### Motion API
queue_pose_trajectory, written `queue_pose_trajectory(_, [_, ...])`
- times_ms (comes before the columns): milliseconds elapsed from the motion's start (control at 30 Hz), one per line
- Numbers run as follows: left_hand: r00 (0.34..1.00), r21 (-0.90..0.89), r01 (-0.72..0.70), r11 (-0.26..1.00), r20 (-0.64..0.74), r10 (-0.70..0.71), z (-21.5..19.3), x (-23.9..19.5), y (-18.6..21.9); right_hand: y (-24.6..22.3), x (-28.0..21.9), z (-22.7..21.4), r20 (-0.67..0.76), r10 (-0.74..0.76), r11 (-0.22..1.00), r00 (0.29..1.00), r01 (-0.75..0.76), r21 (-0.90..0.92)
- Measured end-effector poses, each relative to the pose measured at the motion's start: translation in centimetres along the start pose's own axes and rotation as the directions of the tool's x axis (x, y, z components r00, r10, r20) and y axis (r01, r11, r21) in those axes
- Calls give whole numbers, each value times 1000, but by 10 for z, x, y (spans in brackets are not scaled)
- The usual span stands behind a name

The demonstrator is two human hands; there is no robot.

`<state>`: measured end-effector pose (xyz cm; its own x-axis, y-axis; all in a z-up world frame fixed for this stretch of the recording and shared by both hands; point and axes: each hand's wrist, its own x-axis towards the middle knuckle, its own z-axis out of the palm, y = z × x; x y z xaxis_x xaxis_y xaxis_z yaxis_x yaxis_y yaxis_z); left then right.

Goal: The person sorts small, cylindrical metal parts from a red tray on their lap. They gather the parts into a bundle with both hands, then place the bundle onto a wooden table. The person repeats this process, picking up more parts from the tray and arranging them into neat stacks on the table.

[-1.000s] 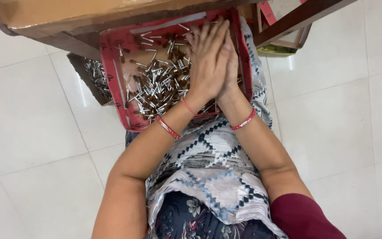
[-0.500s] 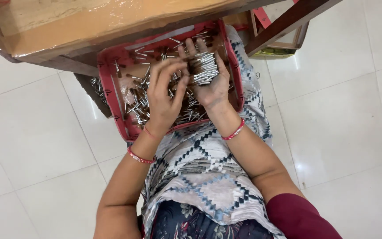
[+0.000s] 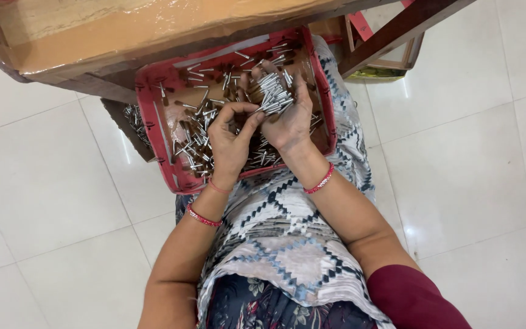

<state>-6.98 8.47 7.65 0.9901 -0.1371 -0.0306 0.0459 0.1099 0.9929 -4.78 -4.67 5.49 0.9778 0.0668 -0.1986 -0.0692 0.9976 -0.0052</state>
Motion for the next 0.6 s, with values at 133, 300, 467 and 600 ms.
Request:
queue_pose_trajectory(133, [991,196,-133,971,12,133,7,-1,13,2,4,-14,22,-40,996,999,41,-84])
queue_pose_trajectory(300, [989,421,-125,899,-19,146,9,-4,19,8,1,-16,-71,-82,980,994,67,-189])
queue_pose_trajectory(467, [932,323,-321,890,-59,357,16,4,6,12,-8,13,-28,-43,998,999,42,-48])
queue_pose_trajectory(600, [951,-32,-292,956,-121,286,31,18,-2,18,-5,-6,48,-21,999,999,23,-26])
